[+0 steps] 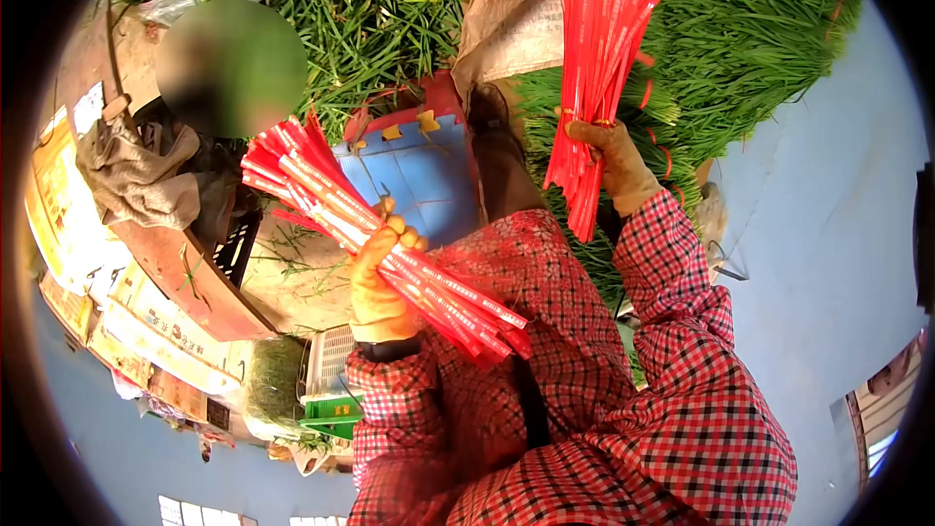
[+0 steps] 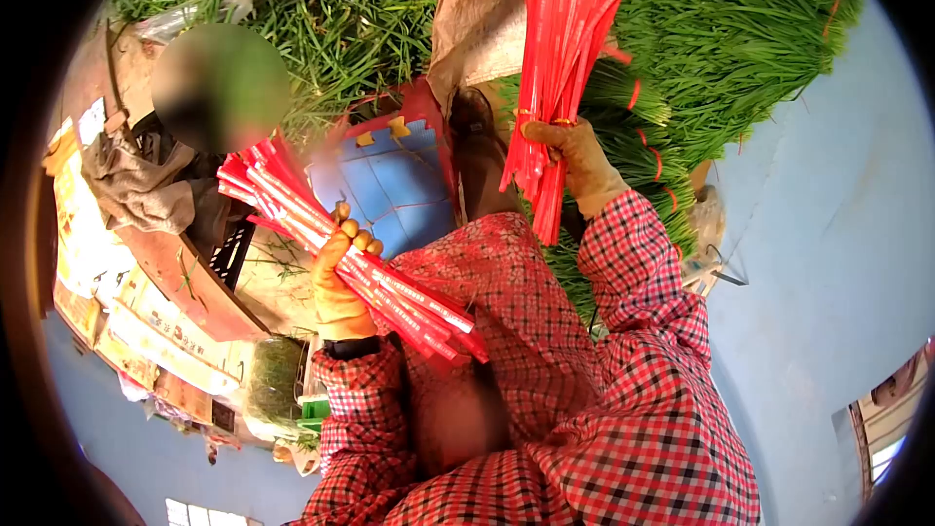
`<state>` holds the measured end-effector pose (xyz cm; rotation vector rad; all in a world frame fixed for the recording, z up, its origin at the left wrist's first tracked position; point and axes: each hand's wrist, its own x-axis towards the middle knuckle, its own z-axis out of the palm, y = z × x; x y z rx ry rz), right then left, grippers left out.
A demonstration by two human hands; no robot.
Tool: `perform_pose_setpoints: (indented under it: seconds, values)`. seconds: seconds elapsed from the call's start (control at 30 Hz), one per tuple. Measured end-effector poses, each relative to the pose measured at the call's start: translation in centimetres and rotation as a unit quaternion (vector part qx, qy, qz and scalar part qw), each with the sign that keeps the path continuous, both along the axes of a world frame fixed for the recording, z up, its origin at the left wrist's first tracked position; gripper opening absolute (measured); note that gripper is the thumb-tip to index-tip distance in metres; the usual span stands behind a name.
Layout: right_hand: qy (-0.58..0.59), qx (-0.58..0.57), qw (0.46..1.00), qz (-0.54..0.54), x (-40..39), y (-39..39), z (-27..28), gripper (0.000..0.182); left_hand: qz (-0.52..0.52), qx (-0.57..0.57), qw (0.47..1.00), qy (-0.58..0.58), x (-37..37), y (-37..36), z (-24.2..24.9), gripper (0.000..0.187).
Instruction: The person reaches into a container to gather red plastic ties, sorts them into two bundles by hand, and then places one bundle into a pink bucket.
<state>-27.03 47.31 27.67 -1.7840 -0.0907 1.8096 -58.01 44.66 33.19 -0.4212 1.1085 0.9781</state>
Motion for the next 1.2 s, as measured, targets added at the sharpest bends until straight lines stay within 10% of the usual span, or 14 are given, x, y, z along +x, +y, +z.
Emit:
perform_pose_setpoints:
  seconds: [0.13, 0.53, 0.57, 0.87, 1.2]
  values:
    - [0.015, 0.008, 1.000, 0.026, -4.2, 0.2, 7.3, 0.046, -0.015, 0.010, 1.000, -0.020, -3.8, 0.6, 5.6, 0.038]
    - [-0.099, 0.154, 0.917, 0.355, -7.9, -3.4, 3.2, 0.032, 0.040, -0.009, 0.999, 0.026, -4.5, -5.6, 5.0, 0.040]
    - [-0.157, 0.276, 0.855, 0.410, -8.1, -3.8, 2.7, 0.032, 0.055, -0.021, 0.998, 0.019, -4.7, -6.3, 5.4, 0.040]
    - [-0.307, 0.189, 0.394, 0.845, -8.7, -8.3, -8.0, 0.038, 0.121, -0.040, 0.992, 0.003, -6.9, -10.6, 7.3, 0.041]
    - [-0.353, 0.314, 0.340, 0.813, -5.2, -7.0, -4.7, 0.064, 0.185, -0.002, 0.983, -0.011, -5.3, -12.7, 6.2, 0.040]
